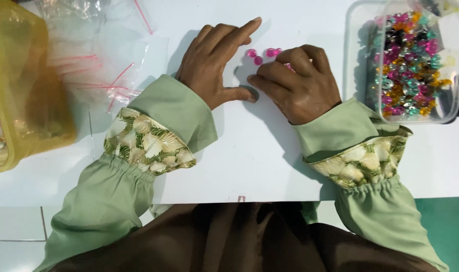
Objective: The person sorts colorful buttons from a container onto a white table, arranging them by color. They then place groups of pink, yellow, and silver buttons into small clear plastic bags, sealing each bag before moving to the next color.
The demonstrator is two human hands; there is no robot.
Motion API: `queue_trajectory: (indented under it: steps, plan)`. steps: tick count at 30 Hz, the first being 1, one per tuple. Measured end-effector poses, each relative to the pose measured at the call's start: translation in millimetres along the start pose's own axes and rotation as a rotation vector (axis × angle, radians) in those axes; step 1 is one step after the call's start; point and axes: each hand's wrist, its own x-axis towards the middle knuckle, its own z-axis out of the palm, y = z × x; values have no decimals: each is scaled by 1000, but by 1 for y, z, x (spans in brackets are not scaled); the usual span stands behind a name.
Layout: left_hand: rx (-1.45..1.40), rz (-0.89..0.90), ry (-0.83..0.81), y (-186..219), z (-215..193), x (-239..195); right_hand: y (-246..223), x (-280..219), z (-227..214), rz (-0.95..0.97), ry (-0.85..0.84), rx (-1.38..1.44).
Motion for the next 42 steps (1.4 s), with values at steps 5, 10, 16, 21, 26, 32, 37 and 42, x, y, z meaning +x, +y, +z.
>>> queue_trajectory:
  steps: [5,10,16,21,26,32,37,42]
  plan:
    - [10,51,-17,3,-2,4,-7,-8,-5,-3,-2,-35]
    - [72,97,-3,9,2,2,-15,-25,-21,30,-44,-81]
    - [149,95,20,8,7,1,8,-71,-64,213,36,-101]
    - [170,87,10,5,11,3,39,-121,-111,457,16,-236]
    - [161,86,47,7,16,10,44,-129,-115,524,38,-130]
    - [105,52,92,7,21,12,23,-62,-73,481,63,303]
    - [58,113,140,0,23,10,27,-44,-9,433,-144,389]
    - [20,116,156,1,26,12,29,-39,22,441,-118,413]
